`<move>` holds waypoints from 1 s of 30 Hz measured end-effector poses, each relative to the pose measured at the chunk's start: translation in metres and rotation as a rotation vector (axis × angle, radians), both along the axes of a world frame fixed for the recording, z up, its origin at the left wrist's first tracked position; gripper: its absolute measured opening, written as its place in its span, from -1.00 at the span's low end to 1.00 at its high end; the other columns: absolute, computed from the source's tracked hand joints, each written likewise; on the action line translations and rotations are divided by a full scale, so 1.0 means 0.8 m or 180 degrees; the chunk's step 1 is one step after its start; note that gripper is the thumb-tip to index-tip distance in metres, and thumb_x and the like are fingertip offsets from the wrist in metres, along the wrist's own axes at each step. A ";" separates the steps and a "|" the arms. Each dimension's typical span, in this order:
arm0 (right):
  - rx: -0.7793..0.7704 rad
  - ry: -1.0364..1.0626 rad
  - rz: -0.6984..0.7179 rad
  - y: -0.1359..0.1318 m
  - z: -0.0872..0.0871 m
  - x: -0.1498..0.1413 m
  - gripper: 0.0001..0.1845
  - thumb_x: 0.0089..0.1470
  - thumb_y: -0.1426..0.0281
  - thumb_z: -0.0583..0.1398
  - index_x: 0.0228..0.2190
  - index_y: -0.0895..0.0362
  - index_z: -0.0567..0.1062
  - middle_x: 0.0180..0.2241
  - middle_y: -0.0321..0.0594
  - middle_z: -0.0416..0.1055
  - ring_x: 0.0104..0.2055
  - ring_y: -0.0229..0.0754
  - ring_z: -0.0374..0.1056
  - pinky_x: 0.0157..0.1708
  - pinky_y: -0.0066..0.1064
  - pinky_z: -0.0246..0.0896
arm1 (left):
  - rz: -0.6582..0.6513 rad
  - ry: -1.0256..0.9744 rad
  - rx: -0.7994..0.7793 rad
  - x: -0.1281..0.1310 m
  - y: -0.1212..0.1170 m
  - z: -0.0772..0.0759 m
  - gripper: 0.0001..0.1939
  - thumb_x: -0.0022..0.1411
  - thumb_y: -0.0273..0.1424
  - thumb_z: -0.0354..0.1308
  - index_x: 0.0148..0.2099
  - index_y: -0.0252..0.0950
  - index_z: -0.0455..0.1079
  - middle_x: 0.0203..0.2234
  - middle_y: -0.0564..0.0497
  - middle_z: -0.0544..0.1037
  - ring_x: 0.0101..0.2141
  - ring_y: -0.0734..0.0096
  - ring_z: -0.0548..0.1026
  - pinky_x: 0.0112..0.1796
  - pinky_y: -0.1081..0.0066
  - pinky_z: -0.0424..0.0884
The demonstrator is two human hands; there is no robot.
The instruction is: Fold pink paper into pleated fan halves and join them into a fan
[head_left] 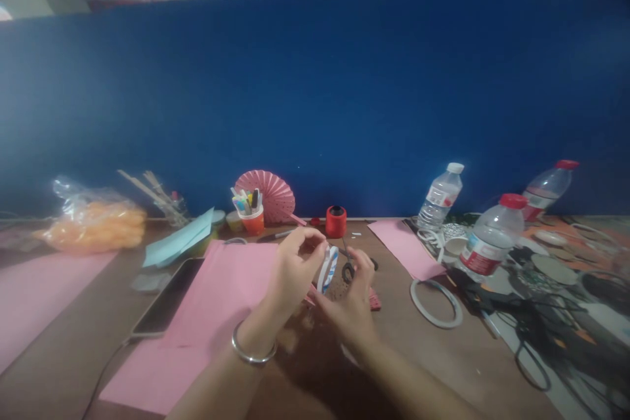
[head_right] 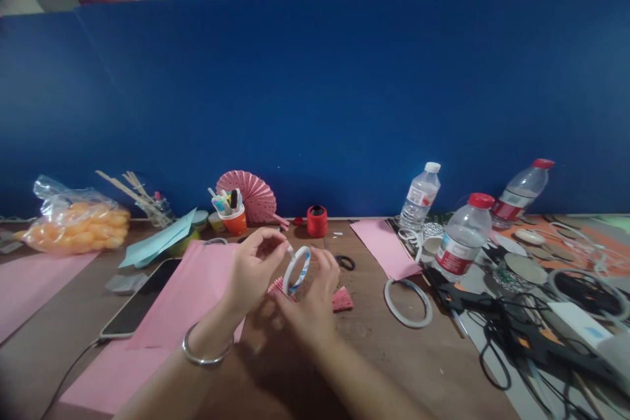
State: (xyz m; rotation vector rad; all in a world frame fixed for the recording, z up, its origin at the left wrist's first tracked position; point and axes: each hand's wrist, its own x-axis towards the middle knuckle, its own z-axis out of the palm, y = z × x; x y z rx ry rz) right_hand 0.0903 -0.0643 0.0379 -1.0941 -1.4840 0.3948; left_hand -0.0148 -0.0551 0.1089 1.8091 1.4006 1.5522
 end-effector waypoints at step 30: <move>-0.0757 -0.0853 0.1306 0.063 0.006 0.128 -0.78 -0.10 0.38 0.13 -0.32 0.12 0.42 -0.33 -0.24 0.44 -0.30 -0.18 0.35 -0.25 -0.38 0.20 | -0.0071 -0.0535 -0.1505 -0.073 0.045 -0.122 -0.82 -0.07 -0.35 0.11 -0.36 -0.31 0.35 -0.58 0.08 0.40 -0.61 0.56 0.32 -0.58 0.55 0.21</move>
